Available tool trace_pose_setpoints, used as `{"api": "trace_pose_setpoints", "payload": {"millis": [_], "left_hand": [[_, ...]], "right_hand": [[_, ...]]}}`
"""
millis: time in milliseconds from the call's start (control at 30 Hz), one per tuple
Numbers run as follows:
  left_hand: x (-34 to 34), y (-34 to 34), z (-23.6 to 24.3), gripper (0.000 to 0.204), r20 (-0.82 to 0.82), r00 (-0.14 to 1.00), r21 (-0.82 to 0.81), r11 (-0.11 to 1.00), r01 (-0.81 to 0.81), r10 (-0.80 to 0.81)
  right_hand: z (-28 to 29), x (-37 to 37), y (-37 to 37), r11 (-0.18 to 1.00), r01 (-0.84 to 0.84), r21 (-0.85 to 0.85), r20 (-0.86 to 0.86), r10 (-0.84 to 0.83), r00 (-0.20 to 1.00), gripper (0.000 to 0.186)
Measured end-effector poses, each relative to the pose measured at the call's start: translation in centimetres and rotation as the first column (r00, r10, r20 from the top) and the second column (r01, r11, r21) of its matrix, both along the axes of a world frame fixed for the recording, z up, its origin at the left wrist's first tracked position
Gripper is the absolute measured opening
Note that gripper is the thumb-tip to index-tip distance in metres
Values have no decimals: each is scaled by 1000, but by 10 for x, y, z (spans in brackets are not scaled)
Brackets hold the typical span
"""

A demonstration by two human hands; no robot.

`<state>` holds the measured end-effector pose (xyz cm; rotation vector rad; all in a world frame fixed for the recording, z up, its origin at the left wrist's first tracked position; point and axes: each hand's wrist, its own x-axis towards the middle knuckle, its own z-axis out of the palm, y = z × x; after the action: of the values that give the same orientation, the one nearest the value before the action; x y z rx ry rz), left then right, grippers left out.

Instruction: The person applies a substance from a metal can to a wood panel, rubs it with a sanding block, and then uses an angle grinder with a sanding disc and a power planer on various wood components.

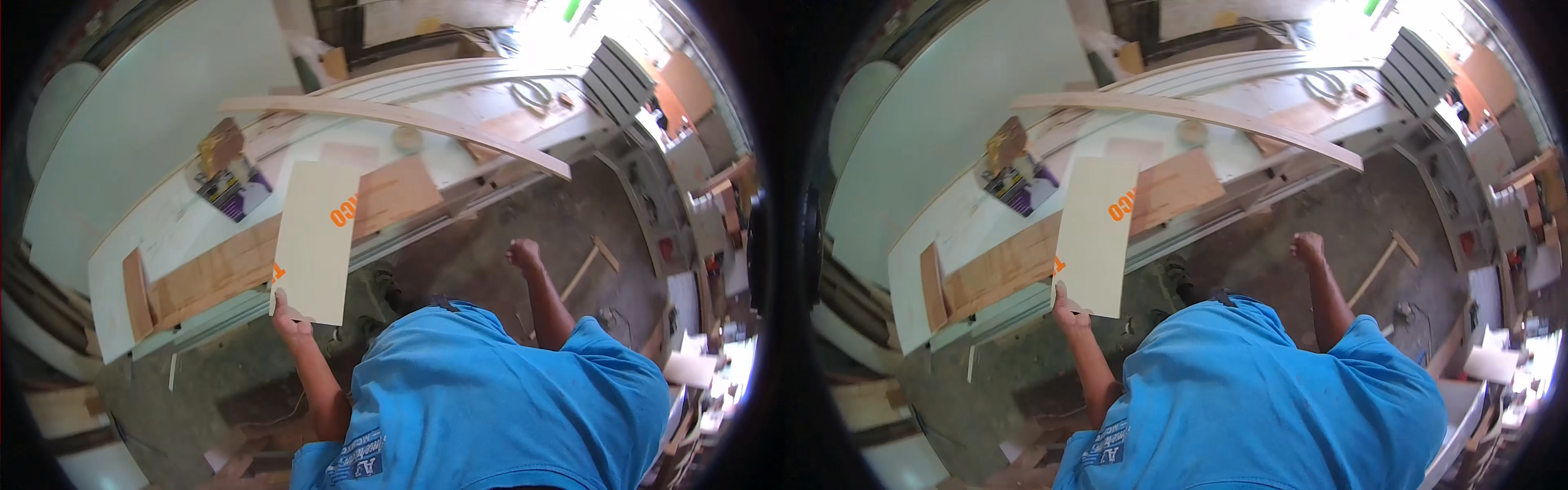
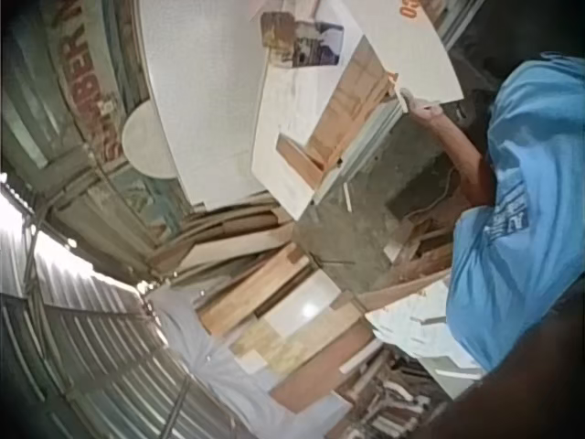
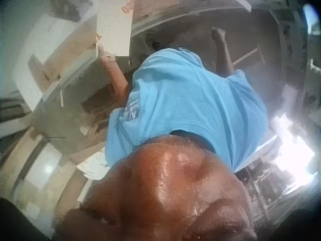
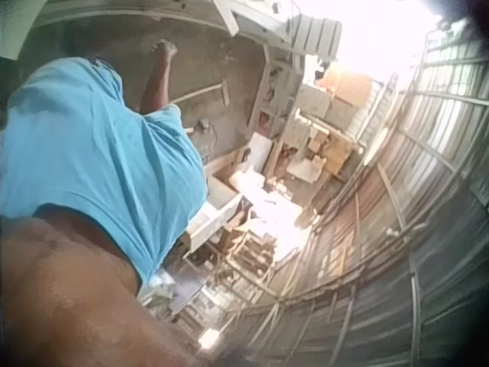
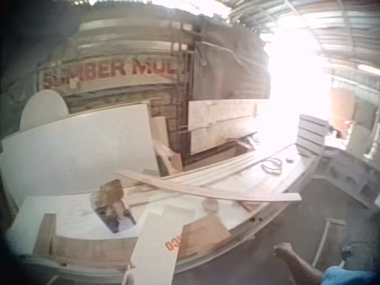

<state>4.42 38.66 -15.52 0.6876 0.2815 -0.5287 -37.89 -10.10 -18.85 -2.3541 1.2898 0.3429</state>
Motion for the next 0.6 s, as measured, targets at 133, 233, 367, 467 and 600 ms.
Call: {"api": "trace_pose_setpoints", "payload": {"millis": [133,233,367,467,600], "left_hand": [[-20,-60,-21,55,-78,991,-29,994,104,-106],[-19,-66,-39,52,-67,995,13,998,68,-67],[-29,-84,-51,49,-67,997,14,1000,24,-23],[-48,-109,-63,47,-98,995,-30,999,-12,9],[-53,-117,-66,44,31,991,82,988,-134,132]], "right_hand": [[-73,-209,42,942,-325,-87,-399,266,878,20],[-94,-226,89,940,-249,235,-467,334,819,26],[-85,-231,112,869,-169,465,-567,439,697,38],[-72,-304,58,437,-737,516,-327,896,302,42],[-56,-228,46,833,285,475,-117,-261,958,33]]}}
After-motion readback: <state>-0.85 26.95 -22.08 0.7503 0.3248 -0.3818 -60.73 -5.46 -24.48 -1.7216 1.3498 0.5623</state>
